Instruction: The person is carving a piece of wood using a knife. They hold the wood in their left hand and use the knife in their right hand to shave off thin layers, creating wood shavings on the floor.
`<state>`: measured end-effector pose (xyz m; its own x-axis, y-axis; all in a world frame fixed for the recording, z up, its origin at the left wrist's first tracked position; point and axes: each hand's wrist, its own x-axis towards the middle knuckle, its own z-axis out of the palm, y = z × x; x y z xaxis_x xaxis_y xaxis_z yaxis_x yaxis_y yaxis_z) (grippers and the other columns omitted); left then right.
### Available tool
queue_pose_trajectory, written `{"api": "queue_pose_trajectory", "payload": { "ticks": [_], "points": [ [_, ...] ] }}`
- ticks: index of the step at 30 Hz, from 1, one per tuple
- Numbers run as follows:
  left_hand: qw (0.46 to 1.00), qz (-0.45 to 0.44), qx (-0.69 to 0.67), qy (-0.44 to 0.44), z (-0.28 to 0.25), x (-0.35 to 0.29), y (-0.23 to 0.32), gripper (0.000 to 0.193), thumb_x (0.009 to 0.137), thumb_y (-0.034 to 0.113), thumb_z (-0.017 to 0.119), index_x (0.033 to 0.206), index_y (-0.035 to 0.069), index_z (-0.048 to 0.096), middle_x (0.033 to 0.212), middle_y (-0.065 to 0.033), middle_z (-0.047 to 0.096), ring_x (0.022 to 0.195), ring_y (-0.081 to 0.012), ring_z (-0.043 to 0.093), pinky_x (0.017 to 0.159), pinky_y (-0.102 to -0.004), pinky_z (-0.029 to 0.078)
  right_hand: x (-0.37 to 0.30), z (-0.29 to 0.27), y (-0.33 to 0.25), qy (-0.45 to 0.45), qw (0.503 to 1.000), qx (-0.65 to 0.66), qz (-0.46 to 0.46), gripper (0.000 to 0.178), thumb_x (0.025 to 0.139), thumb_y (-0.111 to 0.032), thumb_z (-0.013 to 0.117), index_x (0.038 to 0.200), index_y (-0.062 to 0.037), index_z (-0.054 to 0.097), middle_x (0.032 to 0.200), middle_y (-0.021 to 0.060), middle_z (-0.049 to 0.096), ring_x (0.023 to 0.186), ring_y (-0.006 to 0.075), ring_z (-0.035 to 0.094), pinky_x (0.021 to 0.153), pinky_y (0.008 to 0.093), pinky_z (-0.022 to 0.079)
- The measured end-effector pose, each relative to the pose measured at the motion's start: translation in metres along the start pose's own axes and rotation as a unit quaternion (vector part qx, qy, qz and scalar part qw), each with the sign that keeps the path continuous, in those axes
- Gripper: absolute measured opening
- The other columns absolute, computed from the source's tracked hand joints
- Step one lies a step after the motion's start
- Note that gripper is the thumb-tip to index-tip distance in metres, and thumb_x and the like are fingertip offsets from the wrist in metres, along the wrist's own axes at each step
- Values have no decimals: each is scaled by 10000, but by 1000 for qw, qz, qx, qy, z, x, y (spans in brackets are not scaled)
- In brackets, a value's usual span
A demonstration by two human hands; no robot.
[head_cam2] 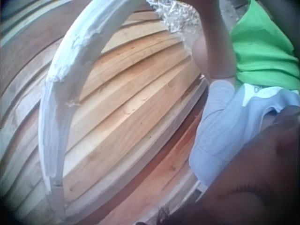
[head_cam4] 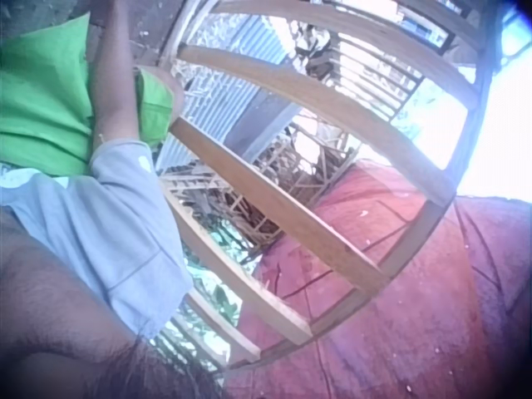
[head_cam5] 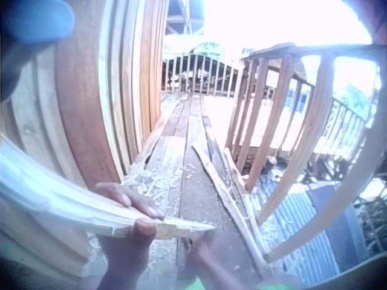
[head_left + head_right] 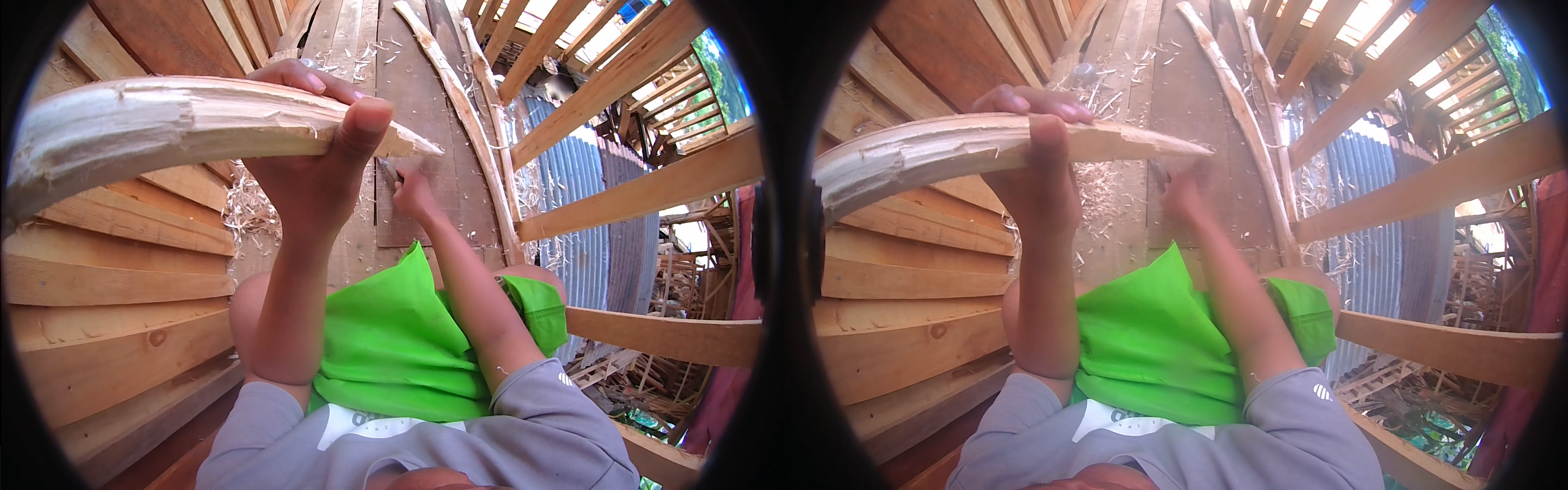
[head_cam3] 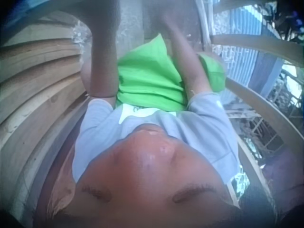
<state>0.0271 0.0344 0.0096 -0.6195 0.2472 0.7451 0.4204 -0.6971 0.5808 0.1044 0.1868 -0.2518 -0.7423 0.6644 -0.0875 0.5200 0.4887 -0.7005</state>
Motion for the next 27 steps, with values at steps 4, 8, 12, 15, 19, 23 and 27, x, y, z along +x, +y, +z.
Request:
{"api": "queue_pose_trajectory", "payload": {
  "ticks": [4,8,12,15,19,23,27],
  "points": [
    [999,-3,32,-14,-1,1,1,442,880,307,735,1062,77,405,784,-65,619,745,-171,625,745,-320,518,-7,13,-8,-8,996,49,-75,452,814,33,489,1263,38,538,1057,306,631,1053,442,601,909,472,471],
    [1000,-4,15,4,0,2,-1,448,830,265,788,1029,73,436,772,-57,623,722,-140,614,708,-285,517,-21,20,-9,121,992,-44,6,568,818,41,455,1384,12,418,1092,321,613,1071,450,590,916,470,467],
    [999,-10,-22,37,-1,3,2,451,749,182,870,975,68,498,771,-34,623,695,-83,593,627,-214,503,-20,-2,-23,-129,989,-72,15,584,831,24,448,1405,51,349,1084,356,591,1044,465,588,907,479,471],
    [999,-23,-22,39,2,0,4,442,747,174,871,974,70,506,770,-31,623,704,-81,598,621,-213,505,-23,-5,-23,-98,991,-17,-91,541,852,-8,455,1378,85,367,1047,364,597,1003,472,599,879,490,484],
    [999,-23,-4,37,-1,-1,2,443,744,161,872,978,71,506,782,-29,624,713,-84,606,631,-217,513,-10,4,-21,49,997,-25,-51,486,893,-50,471,1368,46,436,1017,336,621,964,438,630,849,476,497],
    [998,-25,-26,42,-3,0,2,446,746,151,870,984,72,502,793,-28,625,712,-85,606,637,-219,514,5,12,-14,52,994,59,73,486,927,-77,489,1403,5,436,1011,301,640,917,394,654,829,447,505],
    [999,-22,12,21,-1,3,4,436,815,243,798,1015,76,449,774,-52,629,716,-143,636,689,-280,529,15,23,12,-30,994,70,-77,484,932,-90,503,1396,30,433,1051,298,639,928,391,656,825,450,506]
  ]
}}
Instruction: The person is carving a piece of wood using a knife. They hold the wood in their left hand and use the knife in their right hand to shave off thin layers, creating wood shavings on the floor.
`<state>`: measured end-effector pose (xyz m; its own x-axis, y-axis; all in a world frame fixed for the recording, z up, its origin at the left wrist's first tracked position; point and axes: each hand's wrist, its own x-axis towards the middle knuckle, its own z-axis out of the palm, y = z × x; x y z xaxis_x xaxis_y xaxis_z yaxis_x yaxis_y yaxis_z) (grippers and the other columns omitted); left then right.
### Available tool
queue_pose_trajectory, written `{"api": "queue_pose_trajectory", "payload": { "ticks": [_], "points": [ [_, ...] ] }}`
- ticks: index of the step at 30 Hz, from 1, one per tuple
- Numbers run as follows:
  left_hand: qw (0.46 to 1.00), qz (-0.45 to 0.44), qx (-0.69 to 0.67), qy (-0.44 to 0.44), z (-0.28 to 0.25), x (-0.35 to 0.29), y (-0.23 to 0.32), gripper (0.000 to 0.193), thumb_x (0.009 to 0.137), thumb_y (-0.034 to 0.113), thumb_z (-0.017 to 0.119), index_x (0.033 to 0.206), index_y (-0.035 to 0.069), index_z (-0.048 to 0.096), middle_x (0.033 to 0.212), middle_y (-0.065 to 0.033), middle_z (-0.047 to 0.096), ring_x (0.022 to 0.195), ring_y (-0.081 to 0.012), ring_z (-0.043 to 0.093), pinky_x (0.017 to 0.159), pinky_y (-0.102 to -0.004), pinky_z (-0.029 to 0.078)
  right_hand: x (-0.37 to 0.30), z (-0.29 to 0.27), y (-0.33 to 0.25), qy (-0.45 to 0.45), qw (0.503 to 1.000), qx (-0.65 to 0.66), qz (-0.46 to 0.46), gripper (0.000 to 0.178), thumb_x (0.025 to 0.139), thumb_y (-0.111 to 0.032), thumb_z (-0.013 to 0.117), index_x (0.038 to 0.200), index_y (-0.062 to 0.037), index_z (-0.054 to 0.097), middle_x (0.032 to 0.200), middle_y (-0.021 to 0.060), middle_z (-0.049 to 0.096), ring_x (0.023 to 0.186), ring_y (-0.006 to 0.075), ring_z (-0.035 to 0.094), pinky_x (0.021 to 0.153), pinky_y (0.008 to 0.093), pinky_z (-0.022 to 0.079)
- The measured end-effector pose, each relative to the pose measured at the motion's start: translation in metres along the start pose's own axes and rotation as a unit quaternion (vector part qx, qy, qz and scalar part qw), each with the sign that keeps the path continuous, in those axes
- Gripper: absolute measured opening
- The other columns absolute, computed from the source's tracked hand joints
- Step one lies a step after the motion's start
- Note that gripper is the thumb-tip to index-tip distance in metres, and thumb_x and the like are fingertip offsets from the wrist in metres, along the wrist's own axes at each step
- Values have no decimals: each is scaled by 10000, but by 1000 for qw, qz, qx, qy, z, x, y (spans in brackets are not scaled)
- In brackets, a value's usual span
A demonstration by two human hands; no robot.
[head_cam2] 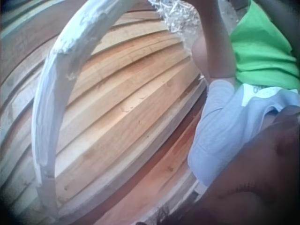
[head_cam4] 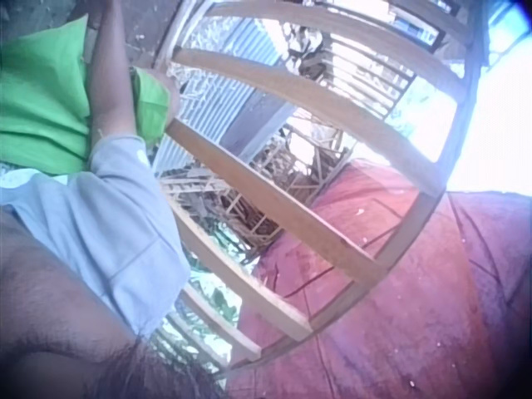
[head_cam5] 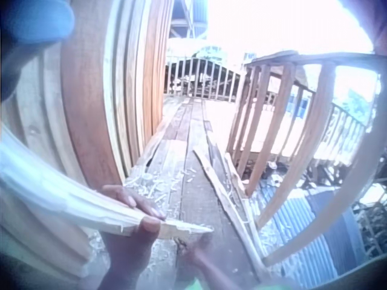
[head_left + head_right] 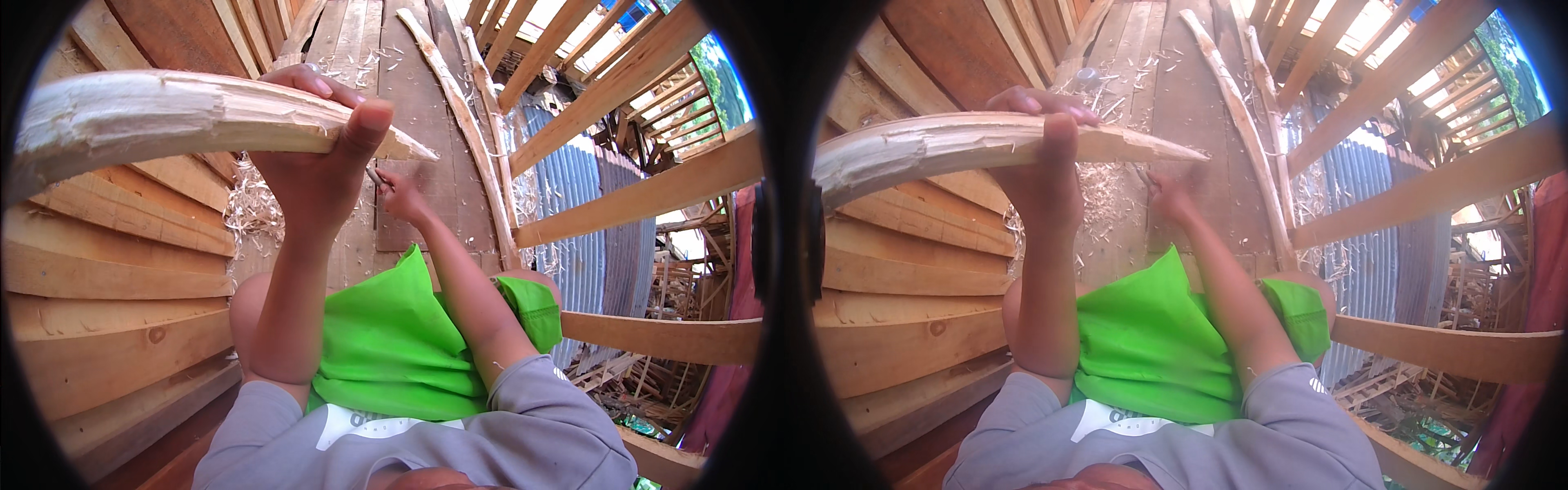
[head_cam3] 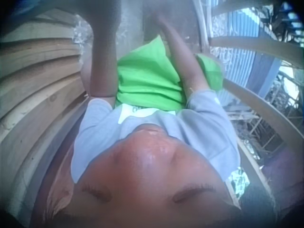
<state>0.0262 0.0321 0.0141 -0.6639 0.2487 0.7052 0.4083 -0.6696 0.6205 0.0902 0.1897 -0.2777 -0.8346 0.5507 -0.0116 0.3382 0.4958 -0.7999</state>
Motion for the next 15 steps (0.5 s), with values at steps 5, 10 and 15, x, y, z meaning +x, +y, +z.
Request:
{"api": "queue_pose_trajectory", "payload": {
  "ticks": [5,10,15],
  "points": [
    [1000,3,16,1,-8,-1,-2,432,819,241,796,1012,71,447,764,-54,632,712,-140,630,692,-278,520,-10,17,-26,130,991,-29,4,463,943,-68,491,1399,-10,434,981,225,653,792,287,673,719,432,533],
    [999,0,-37,26,-3,1,-5,450,744,179,875,967,64,502,768,-33,630,681,-75,586,615,-211,495,-9,21,-6,-2,998,-18,52,517,928,-8,455,1434,-8,349,1020,221,636,775,375,660,715,473,538],
    [999,-8,-18,27,-9,1,-4,443,745,184,874,965,64,509,773,-27,633,680,-67,584,616,-206,494,-27,30,-24,47,998,6,33,675,866,-24,536,1475,-22,245,1174,298,595,897,498,627,815,519,513]
  ]
}}
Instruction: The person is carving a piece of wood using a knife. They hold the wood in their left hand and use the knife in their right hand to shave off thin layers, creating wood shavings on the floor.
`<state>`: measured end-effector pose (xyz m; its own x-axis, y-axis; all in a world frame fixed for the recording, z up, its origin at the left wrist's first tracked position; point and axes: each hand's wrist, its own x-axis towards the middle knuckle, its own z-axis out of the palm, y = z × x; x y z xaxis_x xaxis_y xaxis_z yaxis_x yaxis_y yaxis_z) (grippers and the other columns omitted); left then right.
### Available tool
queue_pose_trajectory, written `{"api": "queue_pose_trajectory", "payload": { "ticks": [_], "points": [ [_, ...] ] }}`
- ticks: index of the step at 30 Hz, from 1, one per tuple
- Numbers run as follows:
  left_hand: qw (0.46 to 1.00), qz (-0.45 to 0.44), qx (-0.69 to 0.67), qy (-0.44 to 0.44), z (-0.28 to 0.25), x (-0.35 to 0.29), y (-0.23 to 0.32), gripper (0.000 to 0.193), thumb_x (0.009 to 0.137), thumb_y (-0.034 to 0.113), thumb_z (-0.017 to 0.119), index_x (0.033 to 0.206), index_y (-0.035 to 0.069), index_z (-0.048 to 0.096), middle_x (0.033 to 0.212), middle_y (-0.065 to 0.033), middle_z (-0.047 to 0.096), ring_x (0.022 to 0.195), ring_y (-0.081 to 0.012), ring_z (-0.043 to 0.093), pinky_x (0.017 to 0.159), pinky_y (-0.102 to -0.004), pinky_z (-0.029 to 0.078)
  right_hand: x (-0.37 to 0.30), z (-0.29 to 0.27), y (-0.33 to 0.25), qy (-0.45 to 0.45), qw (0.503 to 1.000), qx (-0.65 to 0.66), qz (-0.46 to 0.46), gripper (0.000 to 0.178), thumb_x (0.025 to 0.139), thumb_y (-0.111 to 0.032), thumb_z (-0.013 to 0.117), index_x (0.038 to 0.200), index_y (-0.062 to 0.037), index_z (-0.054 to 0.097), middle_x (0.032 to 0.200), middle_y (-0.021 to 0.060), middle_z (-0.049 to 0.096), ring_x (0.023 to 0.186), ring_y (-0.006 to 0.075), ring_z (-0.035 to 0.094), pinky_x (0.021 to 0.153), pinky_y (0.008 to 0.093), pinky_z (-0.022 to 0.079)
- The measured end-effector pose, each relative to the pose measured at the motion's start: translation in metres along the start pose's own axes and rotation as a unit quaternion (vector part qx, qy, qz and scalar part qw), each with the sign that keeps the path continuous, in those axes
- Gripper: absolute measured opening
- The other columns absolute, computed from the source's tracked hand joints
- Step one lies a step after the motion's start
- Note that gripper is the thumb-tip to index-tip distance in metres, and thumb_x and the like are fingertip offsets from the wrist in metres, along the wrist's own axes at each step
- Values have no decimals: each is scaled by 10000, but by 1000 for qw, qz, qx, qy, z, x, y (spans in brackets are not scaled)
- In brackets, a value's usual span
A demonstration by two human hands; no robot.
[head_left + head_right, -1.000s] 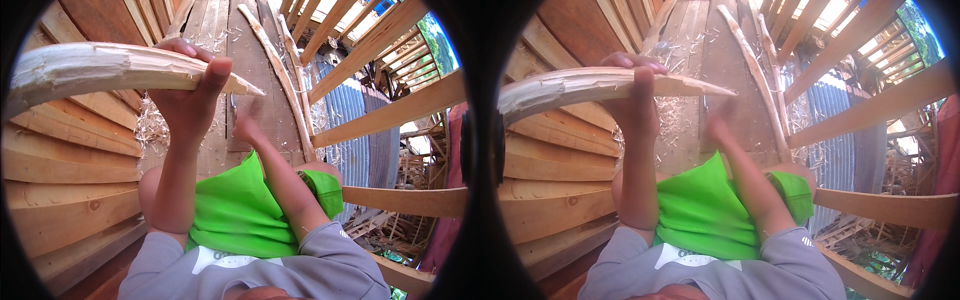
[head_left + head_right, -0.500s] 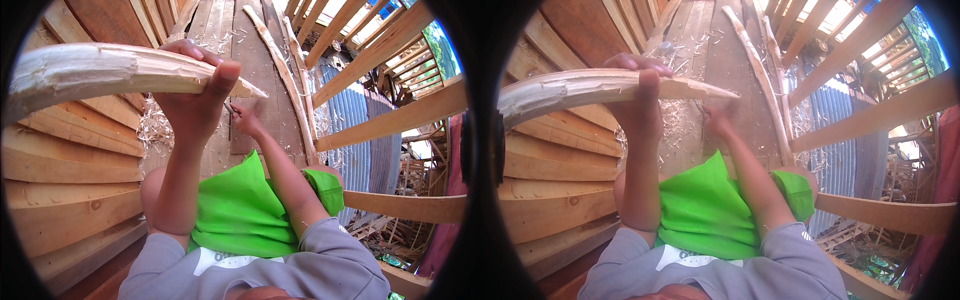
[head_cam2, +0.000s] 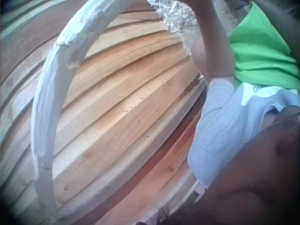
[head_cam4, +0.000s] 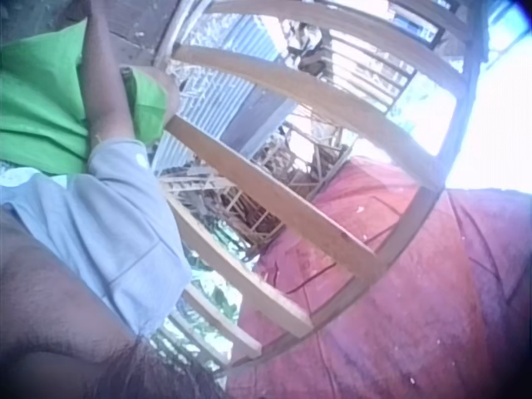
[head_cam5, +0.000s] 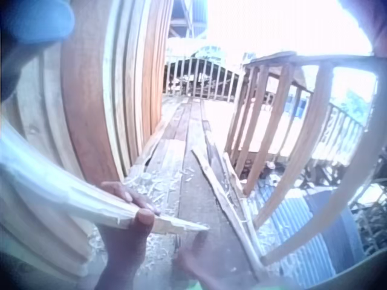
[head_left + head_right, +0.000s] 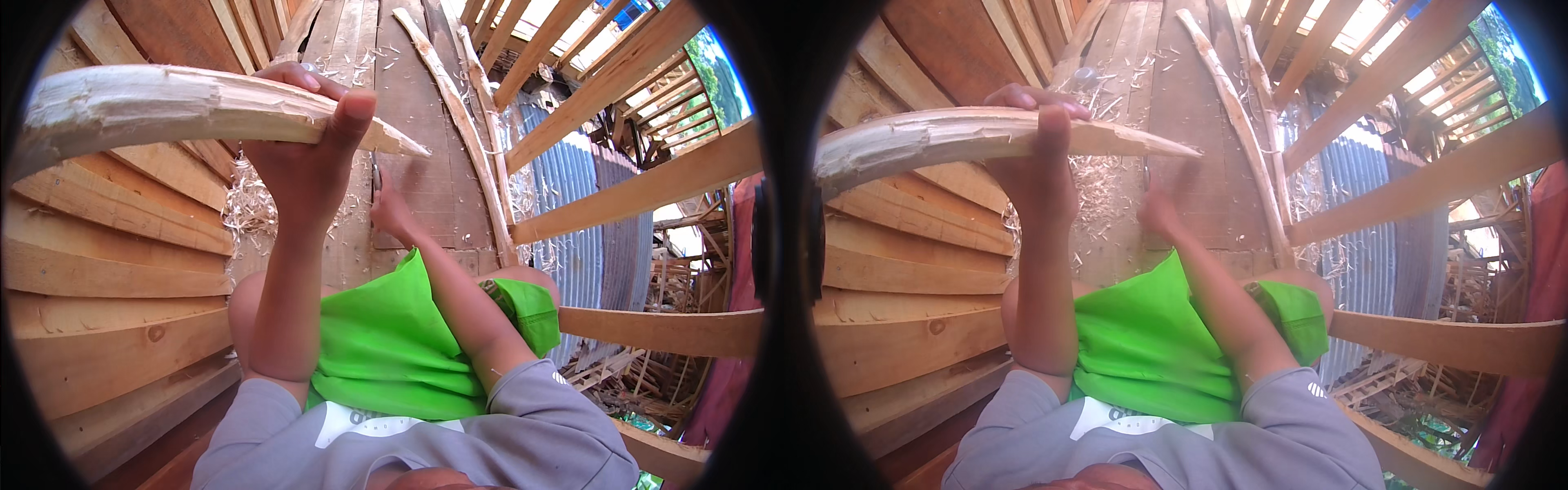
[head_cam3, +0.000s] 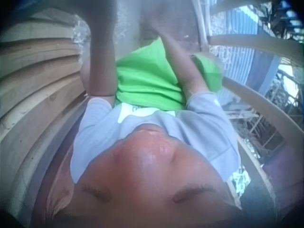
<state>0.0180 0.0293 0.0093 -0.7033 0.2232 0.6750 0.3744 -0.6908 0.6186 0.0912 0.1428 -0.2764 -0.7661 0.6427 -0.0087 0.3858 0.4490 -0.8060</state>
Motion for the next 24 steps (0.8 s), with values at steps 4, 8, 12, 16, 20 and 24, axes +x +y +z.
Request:
{"api": "queue_pose_trajectory", "payload": {
  "ticks": [4,8,12,16,20,24],
  "points": [
    [1000,-9,-4,7,4,-1,3,425,753,178,868,965,62,519,773,-22,633,685,-65,587,621,-204,494,-13,-3,-6,73,988,-107,80,721,837,-58,559,1477,-26,229,1087,321,621,876,483,634,815,512,511],
    [1000,-10,-3,14,2,-1,2,403,754,169,866,959,64,535,777,-16,632,692,-64,592,636,-202,495,-24,-24,-36,-192,968,-161,0,708,819,-58,545,1443,66,234,971,358,628,899,489,624,826,505,497],
    [1000,-16,-8,22,1,-1,1,395,746,166,872,951,68,549,779,-11,631,701,-65,598,646,-202,497,-33,-21,-58,-156,981,-118,14,678,817,-49,516,1436,75,267,970,341,636,898,474,630,810,515,493],
    [999,-23,-7,26,5,0,1,397,740,168,877,945,66,553,776,-10,634,706,-64,599,648,-202,497,-38,-16,-49,-112,974,-189,51,691,812,-25,487,1463,36,265,955,311,649,876,451,638,792,524,492],
    [999,-29,8,31,-2,0,2,410,734,173,882,942,67,545,763,-11,633,690,-59,591,639,-200,492,-43,-23,-71,-274,907,-320,-14,744,783,-12,512,1464,81,227,882,313,648,821,449,639,748,508,502],
    [999,-28,7,26,2,-1,4,418,732,177,885,940,68,539,751,-8,630,673,-56,583,626,-200,485,-50,-25,-81,-227,965,-130,4,765,762,-40,536,1438,135,223,858,319,648,815,443,653,729,492,514]
  ]
}}
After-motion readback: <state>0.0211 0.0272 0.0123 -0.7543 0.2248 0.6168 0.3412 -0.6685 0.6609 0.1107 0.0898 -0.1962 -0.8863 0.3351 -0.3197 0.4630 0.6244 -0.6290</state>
